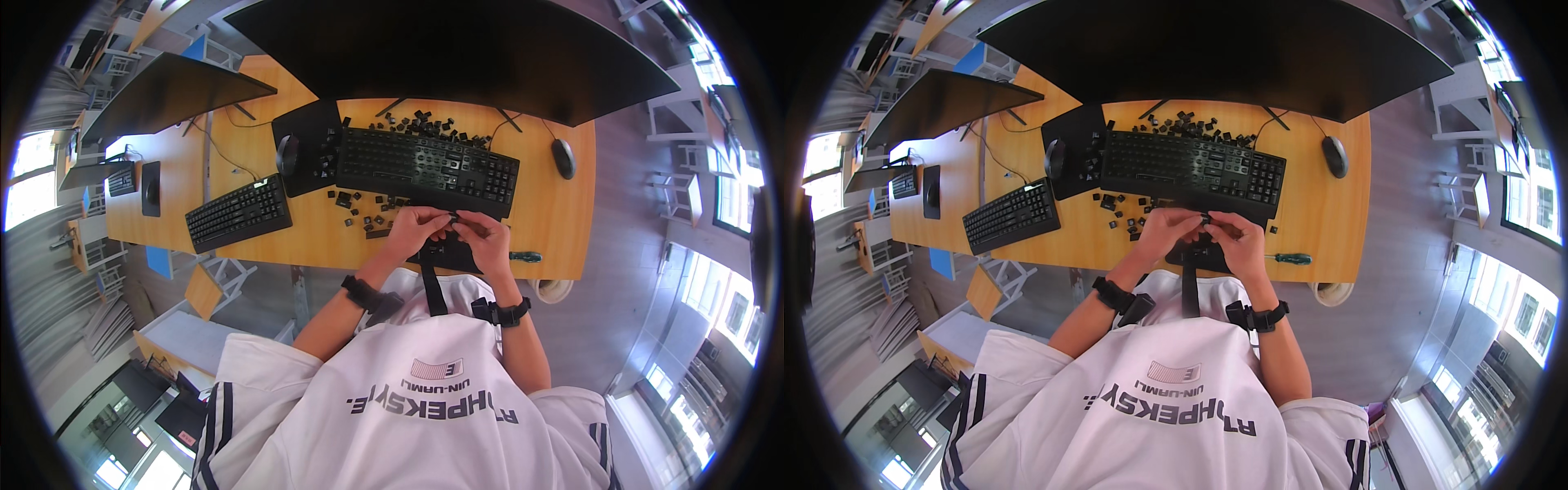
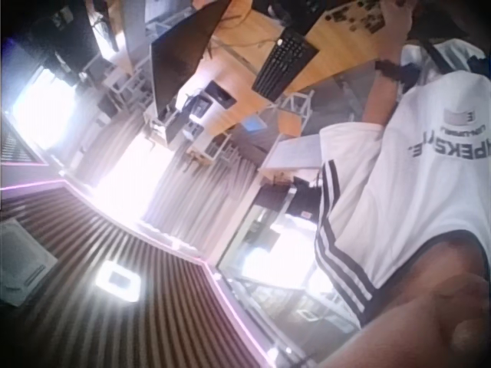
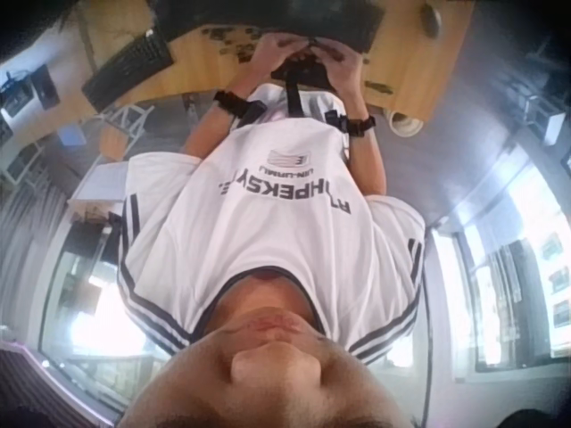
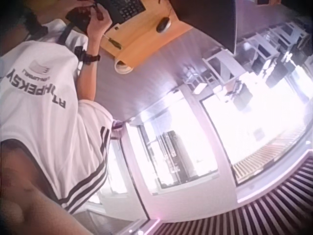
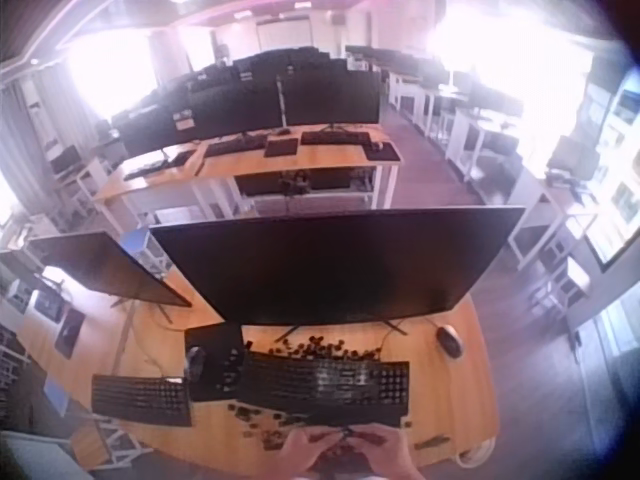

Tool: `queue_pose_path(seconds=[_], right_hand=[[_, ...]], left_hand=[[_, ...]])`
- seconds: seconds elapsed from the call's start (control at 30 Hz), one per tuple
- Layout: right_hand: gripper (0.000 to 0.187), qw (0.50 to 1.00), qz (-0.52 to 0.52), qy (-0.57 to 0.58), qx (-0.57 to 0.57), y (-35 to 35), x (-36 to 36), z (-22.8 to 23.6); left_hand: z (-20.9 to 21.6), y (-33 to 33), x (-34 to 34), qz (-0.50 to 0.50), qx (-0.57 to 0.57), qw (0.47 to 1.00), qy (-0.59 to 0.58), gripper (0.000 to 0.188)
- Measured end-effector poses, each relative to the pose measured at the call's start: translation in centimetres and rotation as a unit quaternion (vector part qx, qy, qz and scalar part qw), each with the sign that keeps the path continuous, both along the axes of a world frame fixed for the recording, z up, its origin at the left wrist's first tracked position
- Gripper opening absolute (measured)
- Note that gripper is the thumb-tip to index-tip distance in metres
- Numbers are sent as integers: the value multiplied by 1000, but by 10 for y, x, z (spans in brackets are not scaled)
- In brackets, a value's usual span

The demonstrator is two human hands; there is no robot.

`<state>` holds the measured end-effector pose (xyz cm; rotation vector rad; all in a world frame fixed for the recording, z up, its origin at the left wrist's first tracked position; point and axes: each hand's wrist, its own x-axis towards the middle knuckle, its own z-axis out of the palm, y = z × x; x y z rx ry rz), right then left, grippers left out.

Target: The person manually attaches keycaps to an empty keyboard base on a desk, handling small keycap pieces one at a time and pressing them into position.

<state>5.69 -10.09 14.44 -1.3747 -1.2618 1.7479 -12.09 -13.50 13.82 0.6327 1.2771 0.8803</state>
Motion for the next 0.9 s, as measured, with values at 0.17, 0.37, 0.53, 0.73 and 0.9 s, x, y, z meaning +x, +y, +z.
queue_pose_path(seconds=[0.17,0.37,0.53,0.73,0.9], right_hand=[[19,994,6,-98,41,25,17,-33],[20,955,-2,-283,95,65,33,-81],[17,935,8,-333,121,96,29,-97],[10,937,14,-295,188,109,28,-120],[8,923,-12,-314,221,109,23,-120]], left_hand=[[-36,26,34,25,37,995,89,18],[-84,74,70,20,114,961,252,15],[-119,100,78,28,163,931,325,12],[-135,110,73,-12,125,928,352,8],[-137,112,74,-17,136,911,388,13]])
